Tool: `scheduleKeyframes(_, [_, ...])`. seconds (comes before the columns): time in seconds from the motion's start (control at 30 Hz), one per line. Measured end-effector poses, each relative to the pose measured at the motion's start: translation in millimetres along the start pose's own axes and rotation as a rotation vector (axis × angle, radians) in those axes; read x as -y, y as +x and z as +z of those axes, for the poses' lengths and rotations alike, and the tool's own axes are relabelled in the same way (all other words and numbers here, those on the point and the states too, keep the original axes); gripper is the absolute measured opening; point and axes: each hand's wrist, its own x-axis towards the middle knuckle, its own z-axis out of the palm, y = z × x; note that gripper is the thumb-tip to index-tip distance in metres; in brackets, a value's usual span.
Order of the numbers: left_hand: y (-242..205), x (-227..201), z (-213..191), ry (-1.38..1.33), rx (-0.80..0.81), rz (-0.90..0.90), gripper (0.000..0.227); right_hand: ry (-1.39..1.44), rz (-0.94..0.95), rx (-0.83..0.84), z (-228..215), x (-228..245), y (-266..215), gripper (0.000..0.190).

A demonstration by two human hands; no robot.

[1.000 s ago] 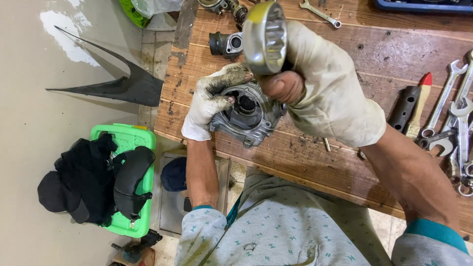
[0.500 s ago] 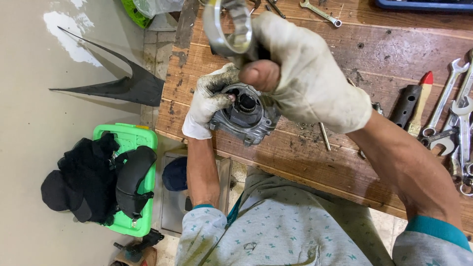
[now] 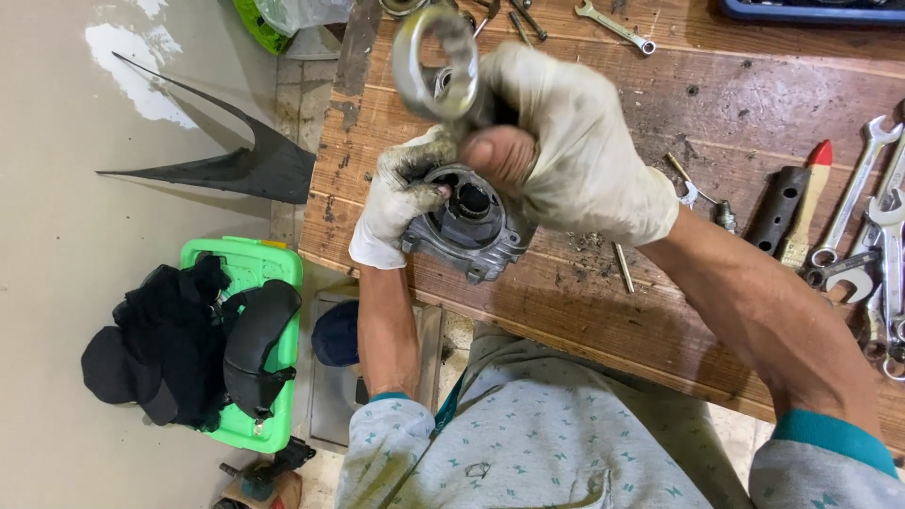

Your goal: The person assembles a small engine cylinder head by hand, inserting a circular metal component into the cylinder bore. They then use a wrench to tighten a bolt on the side of the assembly. The person rotates the engine part to inspect the fit and alignment of the installed component.

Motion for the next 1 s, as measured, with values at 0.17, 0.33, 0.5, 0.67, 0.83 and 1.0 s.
scheduleKeyframes(0.17, [5,-15,1,0.069,0.123,0.075,0.061,0.164,0.05,-0.1,-2,0,4,0.049])
scheduleKeyframes(0.33, [6,-13,2,0.072,0.115,0.053,0.063,0.053,0.091,-0.078,-5,5,3,0.054])
scheduleKeyframes(0.5, [5,-11,-1,0.116,0.121,0.065,0.063,0.29,0.135,-0.146,0,-5,7,0.05])
scheduleKeyframes(0.67, [7,-21,10,-0.047,0.097,0.047,0.059,0.308,0.125,-0.142,-1,-2,13,0.05])
scheduleKeyframes(0.83, [9,-28,14,-0.056,0.103,0.065,0.055,0.255,0.067,-0.149,-2,-3,14,0.052])
scheduleKeyframes(1.0, [10,-32,16,-0.115,0.121,0.075,0.056,0.216,0.061,-0.181,-1,-3,15,0.053])
